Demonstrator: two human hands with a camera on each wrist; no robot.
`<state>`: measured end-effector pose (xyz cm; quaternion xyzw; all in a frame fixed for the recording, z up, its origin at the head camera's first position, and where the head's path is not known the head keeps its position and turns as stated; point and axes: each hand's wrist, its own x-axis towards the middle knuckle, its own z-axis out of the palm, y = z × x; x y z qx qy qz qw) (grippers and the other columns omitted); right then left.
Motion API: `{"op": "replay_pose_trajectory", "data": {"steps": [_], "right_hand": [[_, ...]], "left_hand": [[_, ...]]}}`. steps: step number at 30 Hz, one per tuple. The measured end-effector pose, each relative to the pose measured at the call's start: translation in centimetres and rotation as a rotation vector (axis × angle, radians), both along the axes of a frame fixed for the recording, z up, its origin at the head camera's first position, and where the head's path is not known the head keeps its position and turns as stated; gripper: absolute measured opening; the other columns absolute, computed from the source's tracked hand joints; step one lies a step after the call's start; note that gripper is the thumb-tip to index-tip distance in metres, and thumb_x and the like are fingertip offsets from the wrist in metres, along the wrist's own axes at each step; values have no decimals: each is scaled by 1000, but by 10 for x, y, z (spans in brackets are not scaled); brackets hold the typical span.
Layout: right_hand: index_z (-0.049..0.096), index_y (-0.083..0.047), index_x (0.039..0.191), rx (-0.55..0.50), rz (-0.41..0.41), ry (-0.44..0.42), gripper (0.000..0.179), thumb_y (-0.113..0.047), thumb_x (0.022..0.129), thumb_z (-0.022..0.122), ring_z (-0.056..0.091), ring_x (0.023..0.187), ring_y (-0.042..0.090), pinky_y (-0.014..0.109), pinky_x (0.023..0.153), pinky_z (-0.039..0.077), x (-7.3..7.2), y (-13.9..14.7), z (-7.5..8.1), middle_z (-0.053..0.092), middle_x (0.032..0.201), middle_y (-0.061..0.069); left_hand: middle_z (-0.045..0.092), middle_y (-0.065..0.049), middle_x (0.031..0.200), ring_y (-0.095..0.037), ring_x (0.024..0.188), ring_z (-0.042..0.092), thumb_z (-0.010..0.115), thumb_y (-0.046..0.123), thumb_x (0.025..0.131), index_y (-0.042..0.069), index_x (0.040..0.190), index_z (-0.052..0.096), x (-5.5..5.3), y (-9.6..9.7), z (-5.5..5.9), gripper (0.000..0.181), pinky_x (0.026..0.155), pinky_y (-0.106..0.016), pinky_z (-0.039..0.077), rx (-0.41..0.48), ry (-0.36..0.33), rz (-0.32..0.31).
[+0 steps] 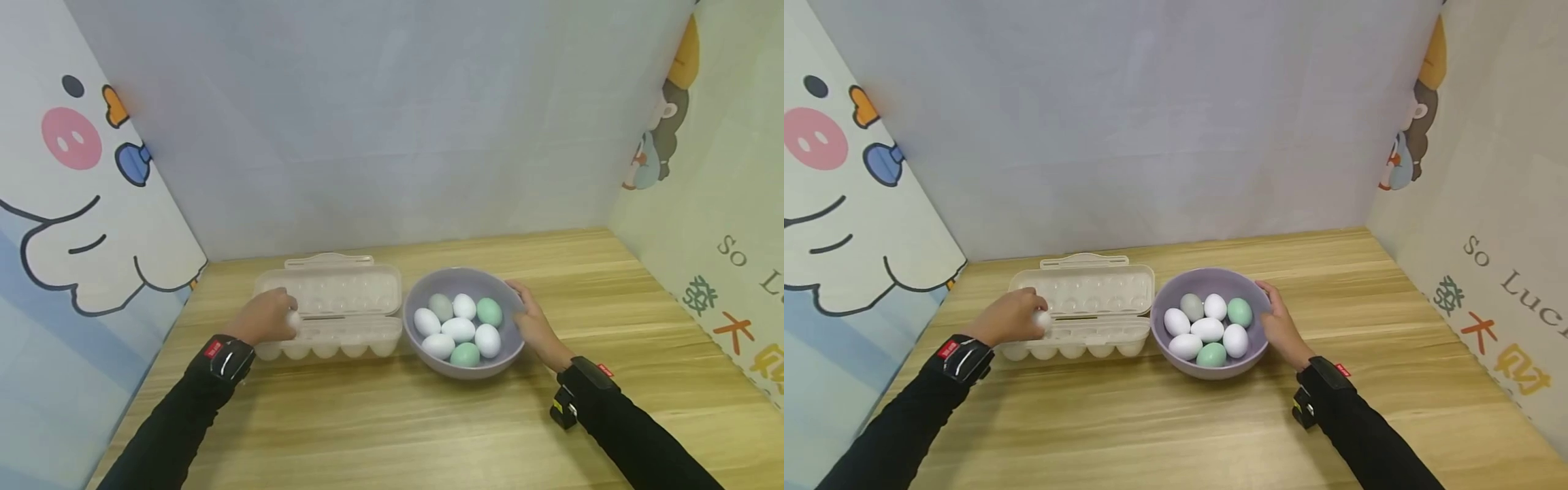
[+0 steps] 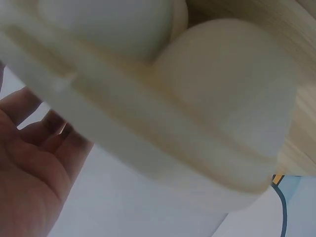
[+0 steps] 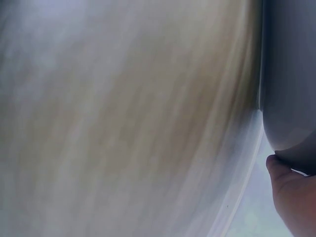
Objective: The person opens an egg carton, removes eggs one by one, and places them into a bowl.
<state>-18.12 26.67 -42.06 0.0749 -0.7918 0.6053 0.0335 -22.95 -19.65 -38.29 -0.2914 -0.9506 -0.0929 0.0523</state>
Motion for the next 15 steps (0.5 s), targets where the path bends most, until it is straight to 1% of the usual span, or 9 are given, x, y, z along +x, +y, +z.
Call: {"op": "replay_pose_trajectory", "data": {"steps": [4, 6, 9, 10, 12, 15], "right_hand": [[16, -8, 139, 8, 1, -8, 65, 11, 78, 26, 19, 127, 42, 57, 99, 25, 0, 0, -1, 14, 144, 21], [16, -8, 139, 11, 0, -9, 65, 11, 78, 27, 19, 128, 42, 57, 99, 25, 0, 0, -1, 15, 144, 21], [17, -8, 139, 9, -3, -6, 66, 12, 77, 27, 19, 127, 42, 58, 99, 25, 0, 0, -1, 15, 144, 21], [17, -8, 139, 8, -5, -6, 66, 12, 77, 27, 19, 127, 42, 58, 99, 26, 0, 0, -1, 15, 144, 21], [17, -8, 139, 5, -6, -3, 66, 12, 77, 27, 19, 127, 42, 58, 99, 25, 0, 0, -1, 15, 144, 21], [17, -9, 139, -1, -9, -6, 66, 12, 77, 27, 19, 127, 42, 58, 99, 25, -1, -1, -1, 15, 144, 21]], "left_hand": [[52, -6, 77, -21, 69, 51, 72, 17, 58, 0, 87, 61, -1, -1, -2, 36, 67, -40, 48, 4, -18, 7], [52, -6, 77, -21, 69, 51, 71, 16, 58, -1, 88, 61, -3, 0, -3, 36, 66, -40, 48, 20, -4, -4], [51, -5, 79, -21, 71, 50, 69, 12, 58, -1, 91, 61, -6, 4, -2, 36, 66, -38, 47, 60, 34, -34], [51, -5, 80, -21, 73, 50, 69, 11, 59, 0, 92, 61, -6, 6, 0, 36, 67, -38, 47, 77, 51, -53], [51, -5, 83, -20, 75, 50, 71, 10, 59, 1, 93, 61, -8, 13, 2, 37, 68, -37, 47, 115, 84, -111], [51, -3, 87, -19, 80, 50, 72, 11, 57, 3, 93, 58, -10, 27, 6, 40, 71, -35, 46, 172, 152, -221]]}}
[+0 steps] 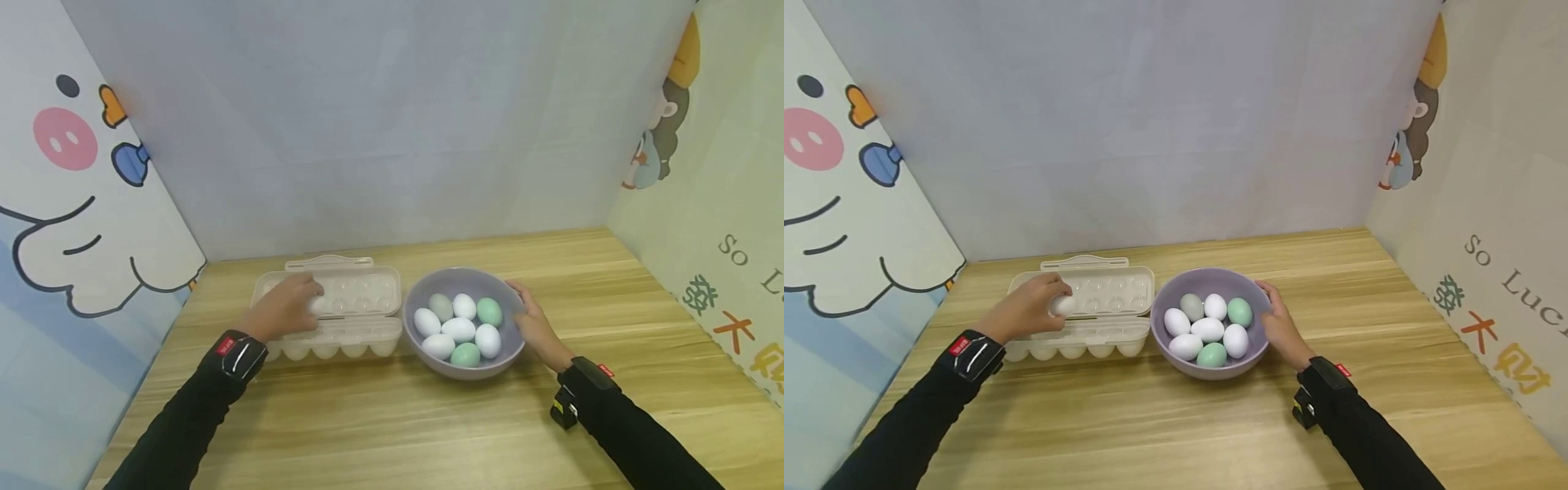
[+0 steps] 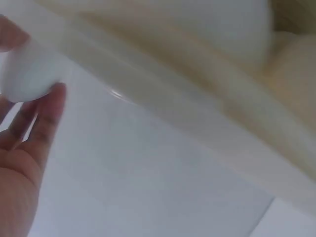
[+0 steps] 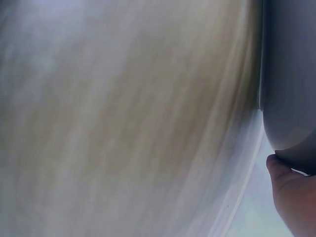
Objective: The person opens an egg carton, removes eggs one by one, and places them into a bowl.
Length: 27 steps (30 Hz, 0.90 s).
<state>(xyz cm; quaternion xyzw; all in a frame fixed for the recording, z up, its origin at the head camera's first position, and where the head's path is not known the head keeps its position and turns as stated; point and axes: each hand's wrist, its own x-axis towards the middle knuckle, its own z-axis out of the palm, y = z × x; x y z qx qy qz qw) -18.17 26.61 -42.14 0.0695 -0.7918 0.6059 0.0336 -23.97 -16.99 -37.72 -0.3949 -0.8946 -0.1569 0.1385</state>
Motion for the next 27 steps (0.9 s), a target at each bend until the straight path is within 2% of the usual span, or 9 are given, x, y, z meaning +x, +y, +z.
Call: {"op": "replay_pose_trajectory", "data": {"steps": [4, 9, 12, 16, 21, 27], "right_hand": [[17, -9, 139, -5, -7, -5, 67, 13, 77, 27, 18, 128, 42, 58, 99, 25, 1, 3, 1, 15, 144, 20], [17, -9, 139, 3, -12, -6, 67, 12, 77, 27, 18, 128, 41, 57, 99, 24, 0, 6, 0, 15, 145, 20], [17, -10, 139, 3, -14, -5, 67, 12, 77, 27, 19, 128, 41, 57, 99, 25, -1, 8, -2, 15, 144, 19], [20, -10, 138, 3, -18, 13, 66, 11, 75, 28, 21, 127, 42, 58, 97, 28, -3, 7, -5, 17, 143, 20], [22, -11, 137, 17, -20, 34, 67, 6, 73, 28, 23, 126, 40, 56, 97, 29, -6, 3, -10, 20, 143, 19], [22, -8, 136, -23, -11, 34, 65, 11, 74, 27, 21, 128, 40, 56, 101, 24, -6, 2, -9, 19, 143, 20]], "left_hand": [[51, 0, 86, -17, 81, 48, 70, 11, 57, 7, 90, 53, -4, 29, 6, 37, 71, -32, 45, 65, 66, -126], [50, 1, 87, -16, 83, 46, 69, 10, 59, 10, 92, 51, -1, 74, 20, 37, 70, -30, 43, 75, 45, -206], [52, 0, 94, -16, 88, 47, 72, 12, 62, 10, 101, 53, 3, 102, 28, 43, 74, -30, 45, 35, 12, -233], [54, -3, 104, -16, 94, 49, 73, 14, 66, 10, 112, 55, 5, 135, 32, 49, 79, -30, 45, -34, -24, -267], [54, -5, 105, -17, 94, 50, 69, 11, 68, 8, 108, 59, 2, 171, 31, 41, 81, -30, 44, -108, -79, -328], [54, 0, 100, -13, 88, 52, 68, 10, 68, 12, 105, 58, -7, 212, 25, 38, 76, -26, 44, -215, -58, -363]]}}
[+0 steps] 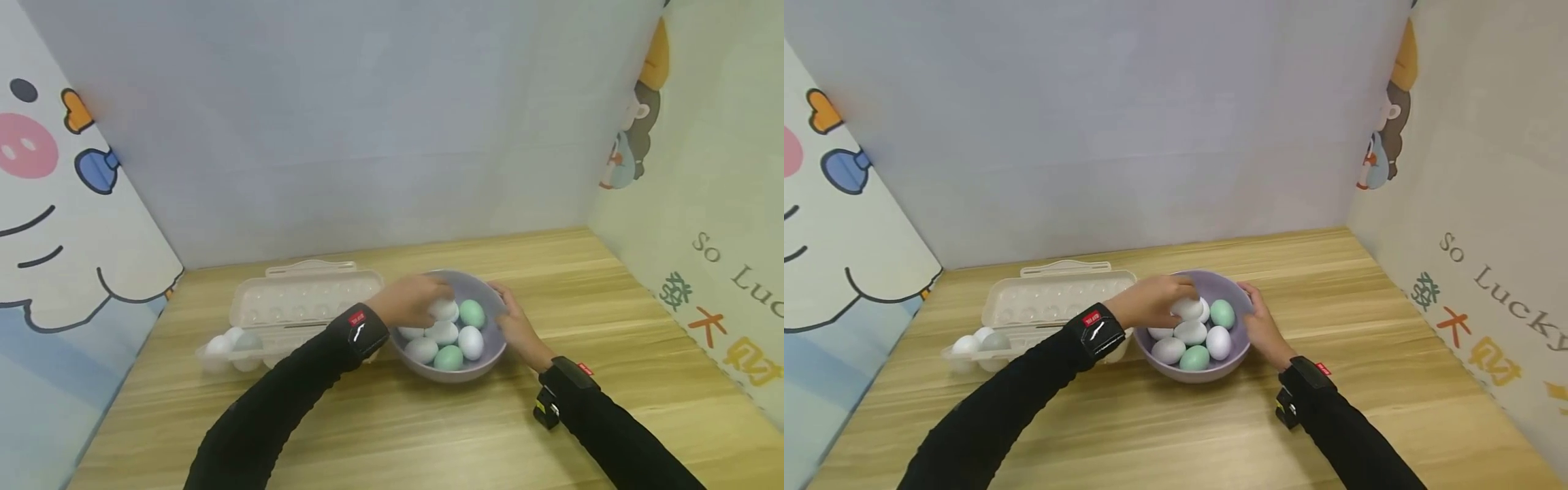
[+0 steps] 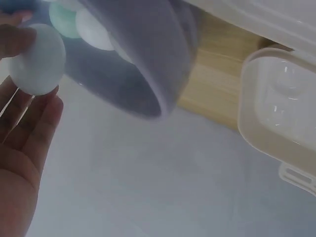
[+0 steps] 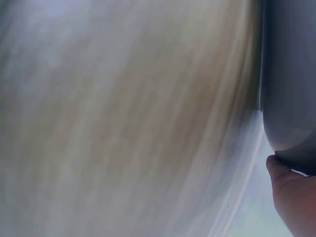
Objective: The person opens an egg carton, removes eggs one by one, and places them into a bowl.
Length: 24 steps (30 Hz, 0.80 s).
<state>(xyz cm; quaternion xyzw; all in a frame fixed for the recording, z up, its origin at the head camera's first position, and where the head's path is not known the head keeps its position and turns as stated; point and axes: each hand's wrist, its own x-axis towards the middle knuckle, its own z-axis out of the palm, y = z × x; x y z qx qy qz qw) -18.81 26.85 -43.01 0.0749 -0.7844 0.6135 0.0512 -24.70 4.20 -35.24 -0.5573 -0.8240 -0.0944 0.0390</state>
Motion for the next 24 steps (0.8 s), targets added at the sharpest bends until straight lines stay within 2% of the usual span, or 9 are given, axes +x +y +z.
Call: {"op": "replay_pose_trajectory", "data": {"steps": [6, 9, 19, 24], "right_hand": [[20, -9, 138, -32, 4, -34, 65, 12, 76, 28, 21, 128, 37, 53, 101, 26, 0, -1, 2, 18, 144, 18], [20, -10, 138, -23, 4, -40, 66, 11, 77, 28, 21, 128, 37, 53, 101, 26, 0, 1, 1, 18, 144, 18], [18, -9, 139, -13, 9, -30, 67, 11, 76, 28, 20, 128, 37, 53, 103, 22, 1, 0, 4, 17, 144, 18], [17, -9, 139, -12, 10, -40, 65, 10, 78, 28, 19, 129, 36, 52, 103, 21, 1, 2, 1, 17, 144, 17]], "left_hand": [[59, 3, 104, -14, 103, 51, 67, 11, 71, 15, 106, 60, -2, 24, -2, 36, 90, -29, 40, -115, 108, -24], [60, 5, 105, -15, 105, 49, 67, 11, 72, 16, 105, 60, -2, 32, -2, 34, 93, -31, 38, -142, 153, -41], [60, 8, 97, -11, 96, 53, 66, 5, 71, 17, 97, 61, 4, 45, -5, 29, 88, -31, 40, -170, 175, -14], [60, 6, 104, -11, 102, 51, 65, 5, 74, 17, 104, 60, 11, 44, -3, 33, 91, -34, 39, -188, 191, 6]]}}
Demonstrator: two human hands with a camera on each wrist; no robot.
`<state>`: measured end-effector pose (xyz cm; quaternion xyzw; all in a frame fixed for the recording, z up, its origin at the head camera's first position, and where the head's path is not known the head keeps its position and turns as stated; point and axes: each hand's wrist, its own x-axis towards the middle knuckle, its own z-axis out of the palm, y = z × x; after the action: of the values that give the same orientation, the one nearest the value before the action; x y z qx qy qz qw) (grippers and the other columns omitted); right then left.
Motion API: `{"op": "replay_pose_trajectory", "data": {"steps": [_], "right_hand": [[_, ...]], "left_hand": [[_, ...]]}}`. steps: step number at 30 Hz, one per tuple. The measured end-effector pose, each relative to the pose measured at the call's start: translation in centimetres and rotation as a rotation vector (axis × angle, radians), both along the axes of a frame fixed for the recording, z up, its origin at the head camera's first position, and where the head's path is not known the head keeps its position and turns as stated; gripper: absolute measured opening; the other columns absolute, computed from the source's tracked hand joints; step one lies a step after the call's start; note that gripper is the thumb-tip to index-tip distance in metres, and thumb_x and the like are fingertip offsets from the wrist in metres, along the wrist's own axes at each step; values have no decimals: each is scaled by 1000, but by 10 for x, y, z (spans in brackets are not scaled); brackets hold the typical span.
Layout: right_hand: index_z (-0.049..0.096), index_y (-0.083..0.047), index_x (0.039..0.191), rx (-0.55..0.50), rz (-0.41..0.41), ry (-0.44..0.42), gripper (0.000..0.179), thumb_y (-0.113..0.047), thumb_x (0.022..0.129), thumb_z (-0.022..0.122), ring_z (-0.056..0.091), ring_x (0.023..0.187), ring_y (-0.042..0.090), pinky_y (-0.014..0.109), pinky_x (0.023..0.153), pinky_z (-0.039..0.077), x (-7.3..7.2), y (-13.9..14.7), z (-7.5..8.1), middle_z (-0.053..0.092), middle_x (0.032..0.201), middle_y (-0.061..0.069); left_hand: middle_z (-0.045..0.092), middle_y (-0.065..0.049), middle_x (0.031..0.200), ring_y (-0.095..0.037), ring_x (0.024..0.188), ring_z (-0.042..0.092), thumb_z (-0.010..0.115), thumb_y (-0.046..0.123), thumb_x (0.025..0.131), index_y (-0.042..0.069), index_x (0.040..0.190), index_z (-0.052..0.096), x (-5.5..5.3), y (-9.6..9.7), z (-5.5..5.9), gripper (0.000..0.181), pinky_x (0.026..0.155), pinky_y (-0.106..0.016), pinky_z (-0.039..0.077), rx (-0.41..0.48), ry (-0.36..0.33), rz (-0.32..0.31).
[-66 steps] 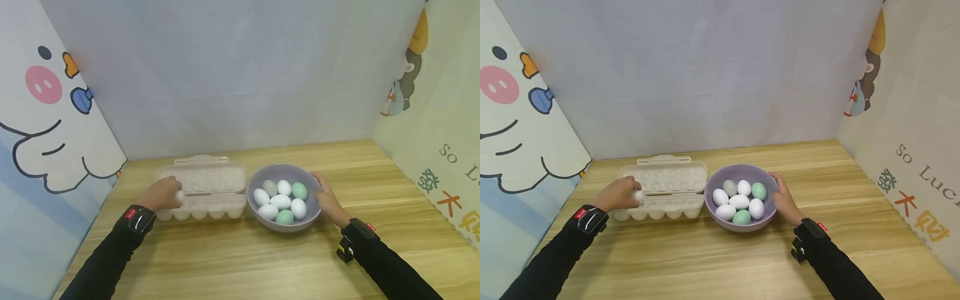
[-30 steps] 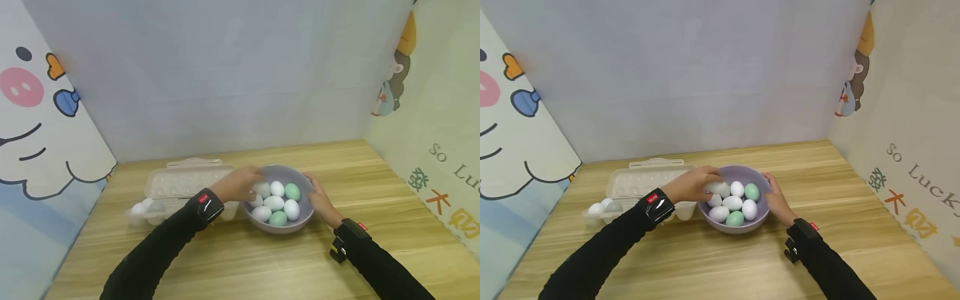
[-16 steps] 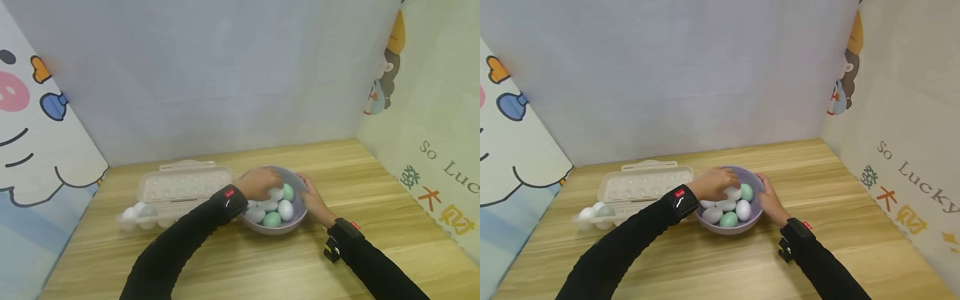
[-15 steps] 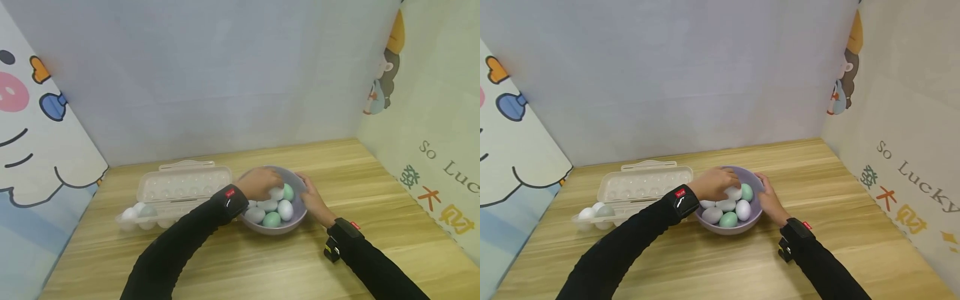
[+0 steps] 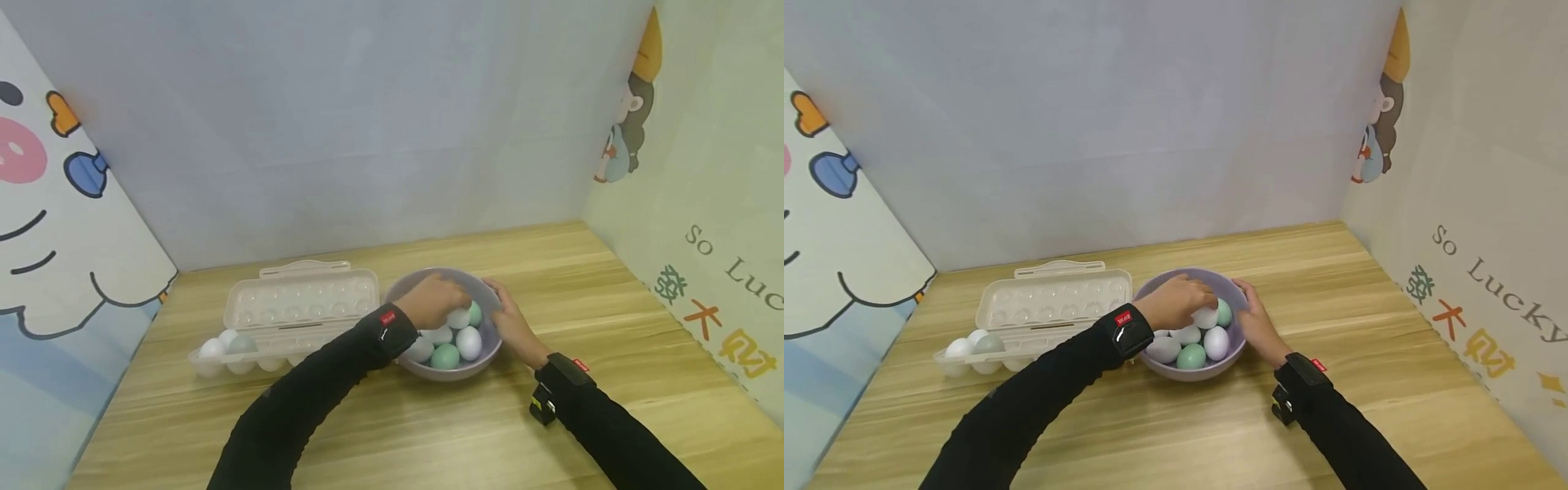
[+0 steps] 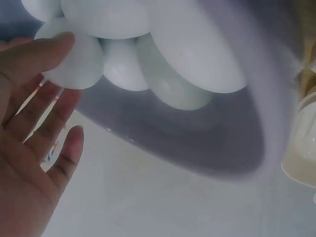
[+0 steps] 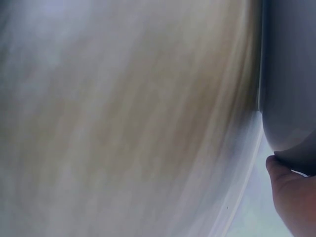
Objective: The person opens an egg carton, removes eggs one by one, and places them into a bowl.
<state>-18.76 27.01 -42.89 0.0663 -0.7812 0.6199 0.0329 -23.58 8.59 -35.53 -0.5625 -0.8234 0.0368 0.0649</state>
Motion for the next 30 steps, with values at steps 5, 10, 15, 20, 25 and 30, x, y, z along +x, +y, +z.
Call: {"op": "replay_pose_trajectory", "data": {"steps": [5, 10, 15, 20, 25, 30], "right_hand": [[18, -8, 138, 16, 12, 5, 64, 10, 78, 29, 19, 129, 36, 53, 104, 20, -1, -7, -1, 19, 143, 18], [21, -9, 138, 27, 12, 32, 64, 10, 77, 29, 20, 129, 35, 54, 103, 20, 0, -7, 1, 21, 143, 17], [18, -8, 138, 33, 25, 36, 64, 10, 78, 29, 18, 129, 36, 55, 103, 19, 2, -1, 2, 19, 144, 18], [17, -8, 139, 42, 32, 30, 64, 9, 78, 28, 17, 129, 38, 57, 101, 20, 3, -1, 2, 16, 144, 19], [15, -7, 139, 25, 39, 14, 66, 8, 77, 28, 16, 129, 41, 58, 100, 22, 4, 0, 3, 13, 145, 20], [13, -8, 140, 17, 57, -6, 66, 10, 77, 27, 13, 129, 41, 58, 101, 19, 4, -3, 5, 10, 145, 20]], "left_hand": [[58, 1, 114, -16, 107, 51, 57, 2, 78, 16, 115, 55, 6, -29, 17, 39, 90, -36, 40, 57, -43, 68], [59, -2, 105, -18, 99, 53, 56, 0, 79, 14, 113, 56, 2, -77, 34, 37, 83, -37, 41, 178, -53, 121], [60, -3, 102, -20, 95, 56, 64, 1, 74, 13, 108, 58, 3, -131, 41, 36, 83, -40, 43, 195, -4, 217], [60, -6, 102, -23, 95, 56, 65, 2, 75, 10, 107, 58, 6, -192, 40, 34, 82, -39, 46, 202, 6, 324], [60, -10, 103, -27, 96, 55, 64, 10, 77, 6, 106, 57, 5, -247, 30, 30, 83, -42, 45, 110, -67, 466], [58, -12, 110, -29, 101, 53, 61, 25, 81, 5, 110, 56, 9, -289, 18, 36, 86, -46, 43, -85, -313, 683]]}}
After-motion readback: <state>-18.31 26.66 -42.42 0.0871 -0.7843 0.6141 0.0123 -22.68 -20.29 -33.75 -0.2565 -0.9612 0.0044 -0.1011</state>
